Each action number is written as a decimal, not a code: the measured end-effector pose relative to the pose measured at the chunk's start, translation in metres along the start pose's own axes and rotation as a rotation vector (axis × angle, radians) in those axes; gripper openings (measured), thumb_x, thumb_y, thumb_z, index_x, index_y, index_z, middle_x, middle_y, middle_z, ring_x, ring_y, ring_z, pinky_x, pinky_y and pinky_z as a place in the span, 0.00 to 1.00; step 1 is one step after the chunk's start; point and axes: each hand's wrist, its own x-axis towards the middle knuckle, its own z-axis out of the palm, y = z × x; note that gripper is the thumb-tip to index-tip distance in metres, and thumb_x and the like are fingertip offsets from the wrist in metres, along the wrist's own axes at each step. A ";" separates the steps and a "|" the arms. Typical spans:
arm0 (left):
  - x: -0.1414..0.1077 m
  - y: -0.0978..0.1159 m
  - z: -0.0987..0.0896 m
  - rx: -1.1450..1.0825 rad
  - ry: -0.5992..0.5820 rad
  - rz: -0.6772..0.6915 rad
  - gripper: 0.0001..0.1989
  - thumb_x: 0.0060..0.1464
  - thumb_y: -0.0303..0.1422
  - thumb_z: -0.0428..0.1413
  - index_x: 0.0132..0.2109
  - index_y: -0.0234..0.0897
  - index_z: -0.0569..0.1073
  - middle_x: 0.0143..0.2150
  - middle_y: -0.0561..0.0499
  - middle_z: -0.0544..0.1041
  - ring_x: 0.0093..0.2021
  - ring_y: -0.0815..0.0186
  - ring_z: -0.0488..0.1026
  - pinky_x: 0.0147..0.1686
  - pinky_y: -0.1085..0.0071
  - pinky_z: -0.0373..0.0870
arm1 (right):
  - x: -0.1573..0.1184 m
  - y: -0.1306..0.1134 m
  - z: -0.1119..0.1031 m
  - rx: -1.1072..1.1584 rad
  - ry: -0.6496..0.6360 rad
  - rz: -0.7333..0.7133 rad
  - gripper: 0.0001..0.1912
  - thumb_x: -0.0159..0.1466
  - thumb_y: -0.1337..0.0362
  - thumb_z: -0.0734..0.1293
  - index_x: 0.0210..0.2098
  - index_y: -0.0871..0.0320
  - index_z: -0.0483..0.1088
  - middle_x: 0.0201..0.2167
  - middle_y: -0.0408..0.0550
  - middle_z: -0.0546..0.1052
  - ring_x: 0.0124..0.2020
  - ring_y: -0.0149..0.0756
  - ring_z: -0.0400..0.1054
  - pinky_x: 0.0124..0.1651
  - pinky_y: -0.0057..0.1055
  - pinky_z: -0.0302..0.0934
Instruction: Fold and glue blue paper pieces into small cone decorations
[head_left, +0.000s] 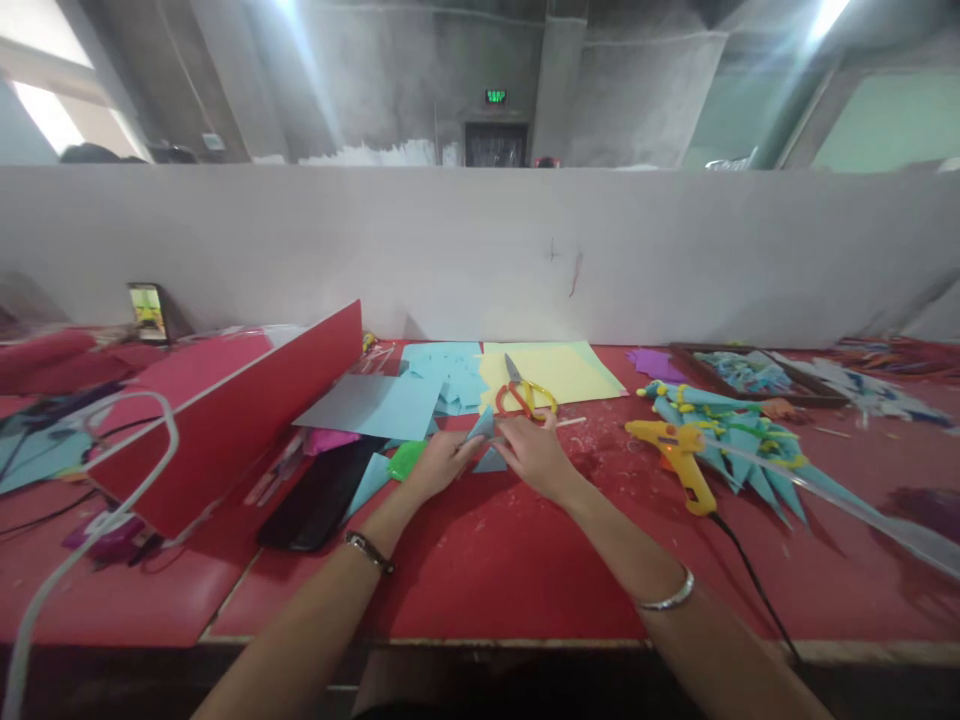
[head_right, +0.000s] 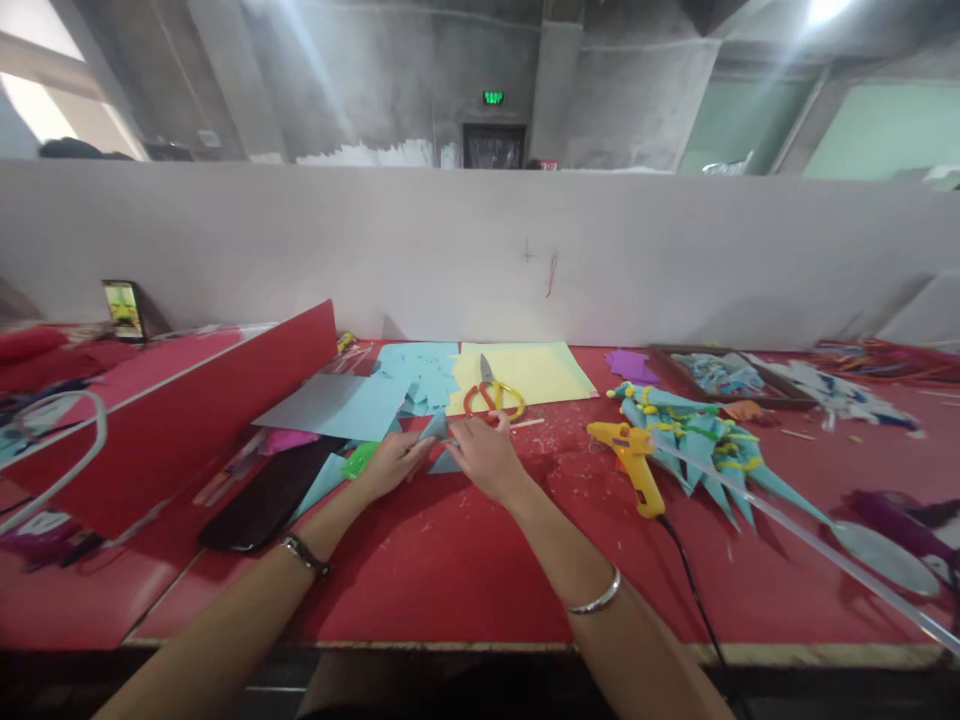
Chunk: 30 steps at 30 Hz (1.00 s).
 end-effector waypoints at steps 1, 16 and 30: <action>0.000 -0.001 -0.001 -0.006 -0.017 -0.021 0.25 0.55 0.44 0.40 0.15 0.36 0.58 0.10 0.56 0.59 0.16 0.72 0.58 0.21 0.75 0.53 | 0.001 -0.001 0.001 -0.030 -0.003 -0.017 0.09 0.64 0.62 0.55 0.37 0.58 0.64 0.33 0.46 0.75 0.37 0.36 0.66 0.48 0.39 0.39; -0.002 0.004 -0.006 -0.064 0.009 -0.097 0.26 0.54 0.45 0.39 0.13 0.38 0.55 0.08 0.56 0.57 0.13 0.73 0.56 0.18 0.76 0.54 | 0.008 -0.005 0.001 -0.171 0.065 -0.118 0.12 0.66 0.61 0.52 0.37 0.58 0.63 0.34 0.46 0.73 0.37 0.34 0.62 0.45 0.37 0.40; 0.003 0.003 -0.003 0.077 0.065 0.042 0.22 0.54 0.42 0.41 0.17 0.36 0.58 0.13 0.57 0.60 0.17 0.73 0.57 0.20 0.76 0.51 | 0.003 -0.006 -0.001 0.006 0.084 0.025 0.11 0.65 0.65 0.54 0.30 0.58 0.65 0.31 0.43 0.74 0.36 0.32 0.63 0.42 0.35 0.39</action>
